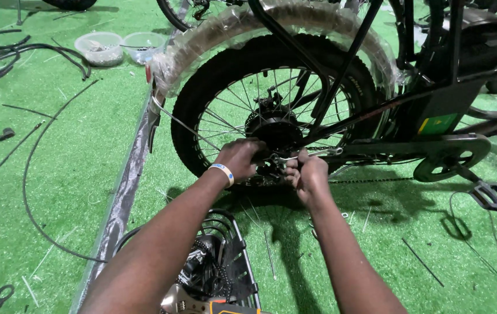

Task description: The person assembles the rear wheel and chain of a bicycle. They use a wrench to tighten bolts on the rear axle and adjust the chain tension, then use pliers to manipulate the chain near the rear sprocket.

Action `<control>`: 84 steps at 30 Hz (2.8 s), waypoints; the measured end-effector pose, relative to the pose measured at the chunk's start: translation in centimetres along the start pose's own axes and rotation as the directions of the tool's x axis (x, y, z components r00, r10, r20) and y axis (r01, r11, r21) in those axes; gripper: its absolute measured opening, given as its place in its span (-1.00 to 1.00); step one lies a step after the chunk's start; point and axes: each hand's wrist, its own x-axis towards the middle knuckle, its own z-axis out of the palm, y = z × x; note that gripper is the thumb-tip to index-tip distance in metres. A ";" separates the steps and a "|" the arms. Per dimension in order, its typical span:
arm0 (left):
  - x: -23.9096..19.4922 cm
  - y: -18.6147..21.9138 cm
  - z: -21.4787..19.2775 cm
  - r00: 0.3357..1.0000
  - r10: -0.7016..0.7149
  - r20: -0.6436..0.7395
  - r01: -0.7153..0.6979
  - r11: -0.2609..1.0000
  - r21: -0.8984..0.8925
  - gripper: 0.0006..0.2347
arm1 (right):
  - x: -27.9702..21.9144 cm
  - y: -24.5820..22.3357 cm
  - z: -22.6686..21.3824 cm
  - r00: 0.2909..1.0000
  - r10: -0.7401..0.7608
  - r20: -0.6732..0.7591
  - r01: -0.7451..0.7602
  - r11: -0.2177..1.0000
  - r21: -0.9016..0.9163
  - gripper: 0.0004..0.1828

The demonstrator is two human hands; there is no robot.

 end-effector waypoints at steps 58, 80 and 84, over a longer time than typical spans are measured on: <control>0.1 1.4 -1.3 1.000 -0.012 -0.016 0.010 0.996 -0.094 -0.58 | 1.4 0.9 0.2 0.998 -0.022 0.056 0.007 0.967 0.256 -0.60; -0.3 2.1 -1.6 0.999 -0.021 0.043 0.026 0.994 -0.104 -0.57 | -5.9 1.8 -0.4 0.980 -0.117 0.163 0.019 0.863 0.504 -0.54; -1.3 2.3 -0.9 0.998 0.034 -0.051 -0.037 0.998 -0.049 -0.55 | -4.6 2.7 -2.3 0.967 -0.142 0.213 -0.034 0.754 0.656 -0.48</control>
